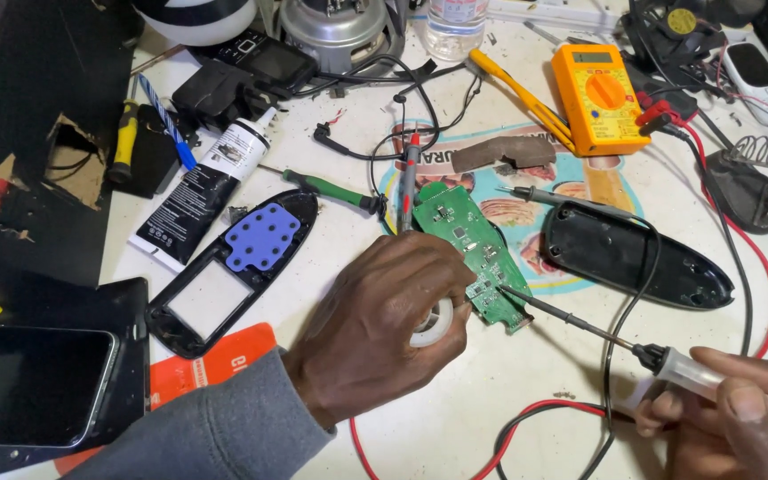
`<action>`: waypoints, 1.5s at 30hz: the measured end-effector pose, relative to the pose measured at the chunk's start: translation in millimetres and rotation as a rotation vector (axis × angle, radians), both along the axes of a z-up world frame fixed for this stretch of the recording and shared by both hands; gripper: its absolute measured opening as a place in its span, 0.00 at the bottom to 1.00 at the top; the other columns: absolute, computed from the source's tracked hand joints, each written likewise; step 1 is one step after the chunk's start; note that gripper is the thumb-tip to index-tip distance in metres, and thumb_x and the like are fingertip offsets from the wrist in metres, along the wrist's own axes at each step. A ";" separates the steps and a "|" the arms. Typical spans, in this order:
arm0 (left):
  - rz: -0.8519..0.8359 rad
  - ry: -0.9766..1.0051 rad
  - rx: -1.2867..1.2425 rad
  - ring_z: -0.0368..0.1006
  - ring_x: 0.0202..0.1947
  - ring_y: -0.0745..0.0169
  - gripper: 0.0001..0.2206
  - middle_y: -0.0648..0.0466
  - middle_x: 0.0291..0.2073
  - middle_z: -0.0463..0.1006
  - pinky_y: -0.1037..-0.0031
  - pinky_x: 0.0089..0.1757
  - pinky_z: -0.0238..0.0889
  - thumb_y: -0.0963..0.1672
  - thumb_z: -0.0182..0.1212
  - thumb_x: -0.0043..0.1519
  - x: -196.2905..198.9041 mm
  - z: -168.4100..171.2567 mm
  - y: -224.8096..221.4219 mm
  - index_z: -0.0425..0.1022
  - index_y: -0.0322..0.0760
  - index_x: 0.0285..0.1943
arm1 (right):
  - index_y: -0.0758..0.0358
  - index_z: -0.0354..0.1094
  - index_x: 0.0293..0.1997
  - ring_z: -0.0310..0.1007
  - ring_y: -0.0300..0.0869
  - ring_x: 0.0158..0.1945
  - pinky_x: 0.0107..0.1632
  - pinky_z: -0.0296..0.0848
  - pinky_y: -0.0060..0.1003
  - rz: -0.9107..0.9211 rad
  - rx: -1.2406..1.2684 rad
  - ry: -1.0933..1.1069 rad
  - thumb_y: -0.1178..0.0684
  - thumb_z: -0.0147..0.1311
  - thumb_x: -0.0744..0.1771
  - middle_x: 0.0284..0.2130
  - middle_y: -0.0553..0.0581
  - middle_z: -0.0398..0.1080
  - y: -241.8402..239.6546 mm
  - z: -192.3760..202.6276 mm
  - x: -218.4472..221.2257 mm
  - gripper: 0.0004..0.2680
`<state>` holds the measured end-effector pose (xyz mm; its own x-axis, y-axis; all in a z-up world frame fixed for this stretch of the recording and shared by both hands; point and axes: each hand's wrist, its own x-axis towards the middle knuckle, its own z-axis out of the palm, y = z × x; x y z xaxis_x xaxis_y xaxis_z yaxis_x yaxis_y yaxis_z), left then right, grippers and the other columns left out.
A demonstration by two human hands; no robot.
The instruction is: Soldering electronic components onto a circuit board at a repair station.
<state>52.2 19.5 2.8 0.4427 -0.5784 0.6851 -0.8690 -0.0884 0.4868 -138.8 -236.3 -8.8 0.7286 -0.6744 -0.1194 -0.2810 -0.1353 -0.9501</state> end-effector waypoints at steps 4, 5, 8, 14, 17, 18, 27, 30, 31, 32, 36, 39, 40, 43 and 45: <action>0.016 -0.050 0.000 0.76 0.42 0.43 0.07 0.42 0.36 0.78 0.59 0.43 0.70 0.33 0.61 0.57 -1.6 -2.0 0.2 0.72 0.26 0.42 | 0.81 0.64 0.67 0.66 0.71 0.28 0.33 0.62 0.57 -0.048 0.012 0.036 0.59 0.39 0.72 0.31 0.91 0.66 20.7 13.0 13.1 0.17; 0.017 -0.060 -0.010 0.76 0.42 0.43 0.07 0.42 0.36 0.78 0.59 0.44 0.71 0.33 0.61 0.58 -1.9 -2.2 0.4 0.72 0.25 0.43 | 0.87 0.62 0.63 0.68 0.73 0.31 0.37 0.69 0.64 -0.071 -0.050 -0.029 0.60 0.37 0.73 0.26 0.90 0.61 32.3 16.7 18.0 0.16; -0.006 -0.049 -0.023 0.76 0.41 0.42 0.05 0.41 0.35 0.77 0.61 0.43 0.72 0.33 0.59 0.58 -2.6 1.3 1.4 0.71 0.23 0.42 | 0.86 0.63 0.65 0.66 0.75 0.27 0.37 0.65 0.61 -0.048 -0.009 -0.010 0.60 0.36 0.72 0.29 0.92 0.65 27.0 17.3 17.6 0.17; 0.016 -0.066 -0.002 0.76 0.41 0.43 0.05 0.41 0.35 0.77 0.61 0.43 0.71 0.33 0.59 0.59 -4.0 0.3 1.1 0.71 0.25 0.42 | 0.76 0.65 0.68 0.45 0.48 0.14 0.16 0.40 0.35 0.020 -0.017 -0.004 0.52 0.40 0.72 0.31 0.83 0.69 16.5 6.9 11.0 0.19; 0.022 -0.066 0.007 0.76 0.41 0.44 0.04 0.41 0.35 0.77 0.62 0.43 0.71 0.33 0.58 0.60 -4.3 -0.3 0.3 0.72 0.25 0.41 | 0.83 0.64 0.65 0.70 0.63 0.25 0.24 0.62 0.42 -0.032 -0.129 -0.140 0.53 0.41 0.74 0.29 0.81 0.68 34.9 -0.4 16.0 0.17; 0.023 -0.067 0.007 0.76 0.41 0.44 0.04 0.41 0.35 0.77 0.62 0.43 0.71 0.33 0.58 0.60 -4.1 -0.3 0.5 0.72 0.25 0.41 | 0.83 0.64 0.65 0.70 0.63 0.25 0.24 0.62 0.42 -0.031 -0.129 -0.140 0.53 0.41 0.74 0.29 0.81 0.68 38.8 2.2 19.2 0.17; 0.037 -0.091 0.005 0.76 0.42 0.44 0.04 0.41 0.36 0.77 0.62 0.43 0.71 0.33 0.58 0.60 -4.3 -2.5 0.9 0.72 0.24 0.42 | 0.79 0.61 0.61 0.66 0.54 0.31 0.28 0.68 0.44 -0.058 -0.031 -0.306 0.48 0.43 0.74 0.27 0.73 0.61 46.6 -9.7 22.3 0.17; 0.025 -0.089 0.008 0.75 0.41 0.43 0.05 0.40 0.36 0.77 0.61 0.43 0.71 0.33 0.58 0.60 -4.3 -2.1 1.2 0.71 0.24 0.42 | 0.81 0.61 0.60 0.66 0.55 0.31 0.28 0.69 0.45 -0.069 -0.056 -0.294 0.51 0.42 0.75 0.28 0.75 0.62 49.5 -5.5 23.4 0.15; 0.023 -0.088 0.009 0.75 0.41 0.43 0.05 0.40 0.36 0.77 0.61 0.43 0.71 0.33 0.58 0.60 -4.2 -2.1 1.3 0.71 0.24 0.42 | 0.82 0.61 0.61 0.66 0.57 0.31 0.28 0.69 0.47 -0.058 -0.053 -0.292 0.52 0.41 0.75 0.28 0.77 0.62 49.4 -4.6 23.7 0.15; 0.021 -0.087 0.010 0.75 0.42 0.43 0.05 0.40 0.36 0.77 0.61 0.43 0.71 0.33 0.58 0.60 -4.5 -2.2 1.2 0.72 0.23 0.42 | 0.83 0.60 0.61 0.66 0.59 0.30 0.28 0.68 0.49 -0.047 -0.051 -0.289 0.53 0.40 0.75 0.28 0.78 0.62 49.1 -3.7 23.6 0.16; 0.023 -0.083 0.000 0.75 0.41 0.42 0.05 0.40 0.36 0.76 0.60 0.43 0.71 0.33 0.58 0.60 -4.6 -3.4 0.8 0.70 0.24 0.42 | 0.74 0.64 0.58 0.70 0.52 0.30 0.29 0.71 0.45 0.014 0.060 -0.362 0.48 0.48 0.73 0.26 0.70 0.63 35.1 -15.4 18.5 0.15; 0.026 -0.080 0.003 0.76 0.41 0.42 0.05 0.39 0.37 0.77 0.60 0.42 0.71 0.34 0.59 0.60 -4.8 -3.3 1.3 0.71 0.24 0.42 | 0.73 0.64 0.59 0.69 0.49 0.31 0.27 0.70 0.40 -0.030 0.010 -0.354 0.46 0.47 0.74 0.26 0.69 0.64 45.0 -11.4 21.0 0.16; 0.020 -0.078 0.002 0.75 0.41 0.42 0.04 0.39 0.36 0.77 0.60 0.42 0.71 0.33 0.58 0.60 -4.7 -2.9 1.3 0.71 0.24 0.42 | 0.75 0.64 0.60 0.69 0.51 0.31 0.29 0.71 0.41 -0.051 -0.003 -0.339 0.47 0.46 0.74 0.27 0.70 0.63 46.3 -10.5 21.6 0.16; 0.019 -0.080 0.008 0.75 0.40 0.43 0.05 0.39 0.36 0.77 0.61 0.42 0.71 0.33 0.58 0.60 -4.4 -3.4 1.3 0.71 0.24 0.42 | 0.77 0.63 0.60 0.68 0.52 0.32 0.30 0.70 0.43 -0.075 -0.016 -0.325 0.48 0.46 0.74 0.29 0.71 0.63 47.9 -9.2 23.2 0.16; 0.023 -0.084 0.014 0.75 0.41 0.43 0.05 0.39 0.37 0.77 0.61 0.42 0.72 0.33 0.59 0.59 -4.6 -4.1 1.7 0.71 0.24 0.42 | 0.77 0.63 0.60 0.68 0.51 0.34 0.29 0.68 0.43 -0.077 -0.015 -0.325 0.48 0.46 0.74 0.30 0.71 0.63 48.1 -8.7 23.1 0.16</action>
